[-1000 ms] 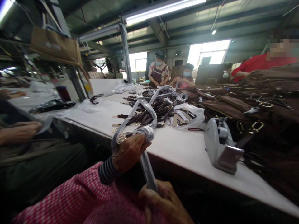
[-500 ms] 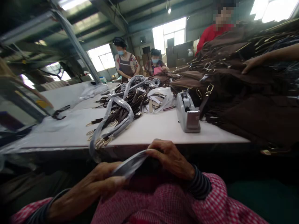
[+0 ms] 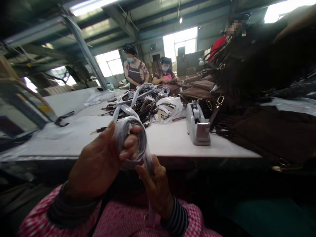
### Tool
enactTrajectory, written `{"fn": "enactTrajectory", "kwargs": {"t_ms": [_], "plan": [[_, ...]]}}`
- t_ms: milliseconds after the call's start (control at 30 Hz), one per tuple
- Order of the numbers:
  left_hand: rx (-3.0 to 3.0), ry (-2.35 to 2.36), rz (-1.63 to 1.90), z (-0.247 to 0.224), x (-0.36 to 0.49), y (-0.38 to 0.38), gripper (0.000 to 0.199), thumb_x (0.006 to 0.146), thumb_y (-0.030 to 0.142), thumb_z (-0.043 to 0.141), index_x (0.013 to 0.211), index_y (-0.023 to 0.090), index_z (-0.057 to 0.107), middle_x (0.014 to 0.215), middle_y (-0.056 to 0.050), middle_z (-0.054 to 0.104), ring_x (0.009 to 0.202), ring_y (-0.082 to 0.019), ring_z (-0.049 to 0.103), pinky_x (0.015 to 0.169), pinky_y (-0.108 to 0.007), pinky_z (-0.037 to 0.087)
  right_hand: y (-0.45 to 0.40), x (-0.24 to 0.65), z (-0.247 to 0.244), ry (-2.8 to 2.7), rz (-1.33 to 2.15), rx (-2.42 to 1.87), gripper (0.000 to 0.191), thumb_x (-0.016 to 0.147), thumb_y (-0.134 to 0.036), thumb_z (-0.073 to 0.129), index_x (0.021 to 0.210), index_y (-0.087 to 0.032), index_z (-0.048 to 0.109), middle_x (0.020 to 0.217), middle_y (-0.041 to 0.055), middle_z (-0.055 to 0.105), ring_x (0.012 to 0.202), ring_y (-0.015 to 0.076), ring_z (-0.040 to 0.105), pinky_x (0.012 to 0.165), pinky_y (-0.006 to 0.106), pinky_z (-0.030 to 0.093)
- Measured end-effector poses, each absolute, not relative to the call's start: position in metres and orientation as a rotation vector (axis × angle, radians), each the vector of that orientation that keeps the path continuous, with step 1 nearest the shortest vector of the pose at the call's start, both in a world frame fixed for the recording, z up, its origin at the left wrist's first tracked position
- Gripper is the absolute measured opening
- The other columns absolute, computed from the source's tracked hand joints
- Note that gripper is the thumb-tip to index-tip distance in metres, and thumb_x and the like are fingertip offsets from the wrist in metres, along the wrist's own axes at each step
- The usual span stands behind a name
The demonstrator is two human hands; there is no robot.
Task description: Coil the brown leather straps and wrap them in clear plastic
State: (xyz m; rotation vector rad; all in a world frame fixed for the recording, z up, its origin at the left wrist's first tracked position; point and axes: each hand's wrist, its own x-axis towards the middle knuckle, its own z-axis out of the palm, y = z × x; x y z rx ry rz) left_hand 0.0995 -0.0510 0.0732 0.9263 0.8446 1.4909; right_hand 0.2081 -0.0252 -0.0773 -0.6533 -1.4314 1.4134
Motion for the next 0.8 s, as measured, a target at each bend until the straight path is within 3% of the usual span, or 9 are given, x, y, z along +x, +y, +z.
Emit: {"fn": "enactTrajectory", "kwargs": {"t_ms": [100,200,300,367,433,600,700,800], "plan": [[1.191,0.954,1.580,0.066,0.099,-0.044,0.034,0.105,0.039,0.049,0.120,0.013,0.066,0.094,-0.004,0.065,0.076,-0.014,0.064,0.070,-0.026,0.055,-0.024,0.207,-0.081,-1.468,1.620,-0.579,0.038,0.099,-0.056,0.060,0.106,-0.019,0.064,0.071,-0.0031,0.058,0.050,0.0086,0.043,0.047,0.022,0.034],[1.748,1.341,1.541,0.049,0.092,-0.037,0.020,0.103,0.033,0.056,0.113,0.017,0.062,0.099,-0.004,0.069,0.089,-0.018,0.067,0.081,-0.030,0.052,-0.019,0.215,-0.082,-1.518,2.010,-0.410,0.044,0.097,-0.058,0.061,0.110,-0.016,0.062,0.070,-0.0012,0.064,0.047,0.0080,0.048,0.047,0.021,0.037],[2.506,1.735,1.221,0.030,0.078,-0.033,0.012,0.103,0.024,0.053,0.097,0.016,0.060,0.084,-0.005,0.067,0.075,-0.020,0.063,0.067,-0.033,0.046,-0.014,0.233,-0.084,-1.589,2.236,-0.358,0.050,0.097,-0.061,0.060,0.109,-0.012,0.066,0.065,0.0010,0.065,0.046,0.0086,0.051,0.046,0.019,0.040],[2.891,1.807,0.958,0.017,0.069,-0.032,0.018,0.105,0.021,0.047,0.091,0.017,0.057,0.075,-0.004,0.062,0.064,-0.020,0.059,0.059,-0.033,0.041,-0.010,0.248,-0.086,-1.641,2.320,-0.378,0.055,0.099,-0.063,0.055,0.102,-0.010,0.070,0.062,0.0014,0.064,0.042,0.0070,0.049,0.042,0.017,0.038],[3.041,1.767,0.735,0.005,0.060,-0.033,0.026,0.108,0.029,0.042,0.089,0.018,0.056,0.073,-0.003,0.061,0.061,-0.021,0.058,0.056,-0.034,0.039,-0.006,0.261,-0.087,-1.684,2.372,-0.400,0.061,0.101,-0.065,0.049,0.097,-0.009,0.073,0.059,0.0015,0.063,0.038,0.0061,0.047,0.039,0.016,0.035],[2.895,1.564,0.392,-0.017,0.049,-0.043,0.057,0.101,0.069,0.035,0.095,0.017,0.056,0.083,-0.006,0.066,0.071,-0.025,0.065,0.064,-0.037,0.046,0.011,0.284,-0.077,-1.806,2.269,-0.519,0.053,0.093,-0.064,0.063,0.095,-0.011,0.071,0.057,-0.0027,0.057,0.041,0.0062,0.045,0.041,0.016,0.035],[2.767,1.517,0.337,-0.019,0.049,-0.048,0.063,0.099,0.075,0.031,0.099,0.017,0.057,0.088,-0.007,0.068,0.074,-0.025,0.067,0.066,-0.036,0.046,0.022,0.293,-0.061,-1.903,2.103,-0.641,0.041,0.085,-0.055,0.076,0.091,-0.015,0.071,0.062,-0.0050,0.055,0.049,0.0067,0.046,0.045,0.017,0.036],[2.663,1.568,0.319,-0.012,0.052,-0.050,0.058,0.101,0.072,0.033,0.092,0.019,0.056,0.083,-0.004,0.067,0.070,-0.023,0.064,0.063,-0.035,0.041,0.030,0.302,-0.045,-2.057,1.796,-0.802,0.033,0.084,-0.049,0.080,0.101,-0.021,0.075,0.081,-0.0022,0.067,0.067,0.0120,0.059,0.058,0.020,0.046]]}}
